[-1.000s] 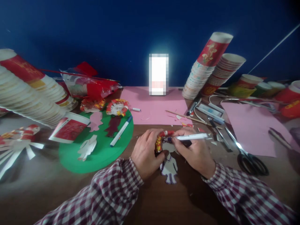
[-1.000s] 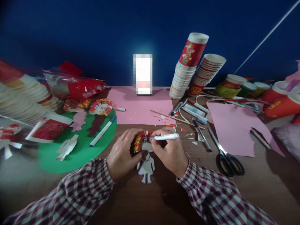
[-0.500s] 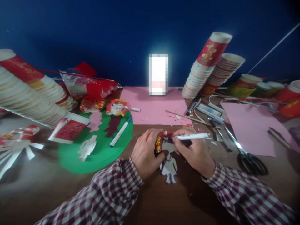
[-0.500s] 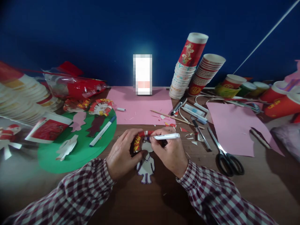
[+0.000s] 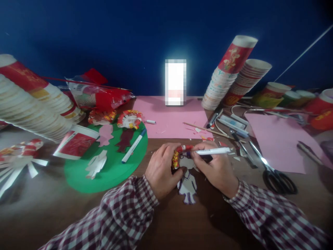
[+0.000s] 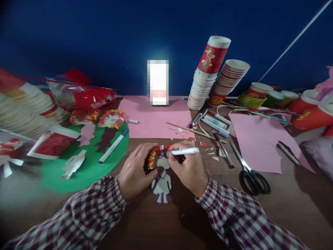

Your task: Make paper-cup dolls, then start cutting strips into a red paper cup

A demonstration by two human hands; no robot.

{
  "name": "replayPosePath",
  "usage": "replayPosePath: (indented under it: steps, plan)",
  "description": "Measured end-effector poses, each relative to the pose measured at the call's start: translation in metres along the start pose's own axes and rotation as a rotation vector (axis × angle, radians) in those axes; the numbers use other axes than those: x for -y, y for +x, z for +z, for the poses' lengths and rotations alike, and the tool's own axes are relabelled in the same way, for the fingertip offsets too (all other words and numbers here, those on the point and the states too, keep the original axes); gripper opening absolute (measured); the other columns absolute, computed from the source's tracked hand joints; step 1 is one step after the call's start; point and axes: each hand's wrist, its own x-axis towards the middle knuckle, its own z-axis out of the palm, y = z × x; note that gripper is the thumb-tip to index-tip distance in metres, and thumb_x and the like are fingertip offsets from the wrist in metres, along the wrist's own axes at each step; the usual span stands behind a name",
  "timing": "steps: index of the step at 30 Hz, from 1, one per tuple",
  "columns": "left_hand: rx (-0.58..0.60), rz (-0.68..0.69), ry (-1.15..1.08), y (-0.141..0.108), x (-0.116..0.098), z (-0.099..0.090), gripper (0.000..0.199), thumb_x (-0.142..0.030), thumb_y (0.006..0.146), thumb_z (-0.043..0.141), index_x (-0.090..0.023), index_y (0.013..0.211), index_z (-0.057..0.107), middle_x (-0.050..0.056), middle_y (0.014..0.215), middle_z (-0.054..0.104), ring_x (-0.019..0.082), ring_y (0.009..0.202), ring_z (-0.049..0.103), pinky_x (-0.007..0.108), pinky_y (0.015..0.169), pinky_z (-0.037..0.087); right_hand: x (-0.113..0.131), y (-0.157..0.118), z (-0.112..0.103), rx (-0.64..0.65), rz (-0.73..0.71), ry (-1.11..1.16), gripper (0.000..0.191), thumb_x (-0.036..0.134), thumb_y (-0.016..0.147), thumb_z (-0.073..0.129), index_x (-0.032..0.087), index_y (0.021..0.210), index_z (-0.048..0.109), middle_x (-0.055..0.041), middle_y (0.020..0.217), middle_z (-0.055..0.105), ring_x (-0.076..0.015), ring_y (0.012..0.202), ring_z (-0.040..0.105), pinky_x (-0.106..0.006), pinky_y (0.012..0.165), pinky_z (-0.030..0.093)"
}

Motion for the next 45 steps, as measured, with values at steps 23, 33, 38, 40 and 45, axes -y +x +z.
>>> replayPosePath:
  steps: [23, 33, 38, 40, 45]
  plan:
    - [-0.009, -0.001, 0.0, -0.001, 0.0, 0.0, 0.056, -0.019, 0.068, 0.06, -0.022, 0.12, 0.041, 0.007, 0.116, 0.052, 0.025, 0.109, 0.048, 0.043, 0.093, 0.04, 0.002, 0.0, -0.002, 0.025, 0.051, -0.001, 0.007, 0.022, 0.078, 0.054, 0.018, 0.073, 0.057, -0.0023, 0.072, 0.059, -0.0162, 0.071, 0.056, -0.029, 0.064, 0.044]
    - [-0.01, -0.005, -0.015, -0.001, -0.001, -0.001, 0.056, -0.019, 0.068, 0.061, -0.022, 0.12, 0.042, 0.007, 0.116, 0.052, 0.024, 0.11, 0.048, 0.042, 0.093, 0.039, 0.002, -0.005, -0.003, -0.008, 0.122, 0.072, 0.007, 0.024, 0.08, 0.053, 0.019, 0.077, 0.055, -0.0028, 0.076, 0.059, -0.0154, 0.069, 0.056, -0.026, 0.057, 0.043]
    - [-0.004, -0.009, -0.016, -0.002, -0.001, 0.0, 0.057, -0.021, 0.069, 0.062, -0.022, 0.122, 0.041, 0.007, 0.118, 0.052, 0.024, 0.111, 0.047, 0.041, 0.094, 0.039, 0.005, -0.005, -0.008, -0.085, 0.076, 0.085, 0.005, 0.022, 0.08, 0.052, 0.018, 0.078, 0.055, -0.0011, 0.071, 0.055, -0.0133, 0.062, 0.052, -0.026, 0.056, 0.043]
    - [-0.004, -0.012, -0.012, -0.002, -0.001, -0.001, 0.057, -0.022, 0.068, 0.062, -0.022, 0.122, 0.041, 0.007, 0.117, 0.052, 0.024, 0.11, 0.047, 0.042, 0.093, 0.039, 0.005, -0.005, -0.009, -0.102, 0.07, 0.104, 0.005, 0.022, 0.081, 0.052, 0.018, 0.082, 0.056, -0.0008, 0.071, 0.055, -0.0126, 0.06, 0.051, -0.025, 0.055, 0.043]
    - [-0.006, -0.009, -0.007, -0.002, -0.001, -0.002, 0.058, -0.022, 0.067, 0.062, -0.023, 0.121, 0.041, 0.007, 0.116, 0.052, 0.025, 0.108, 0.048, 0.043, 0.092, 0.04, 0.004, -0.006, -0.01, -0.104, 0.082, 0.106, 0.006, 0.024, 0.083, 0.054, 0.02, 0.08, 0.057, 0.0001, 0.07, 0.055, -0.0113, 0.057, 0.051, -0.024, 0.053, 0.043]
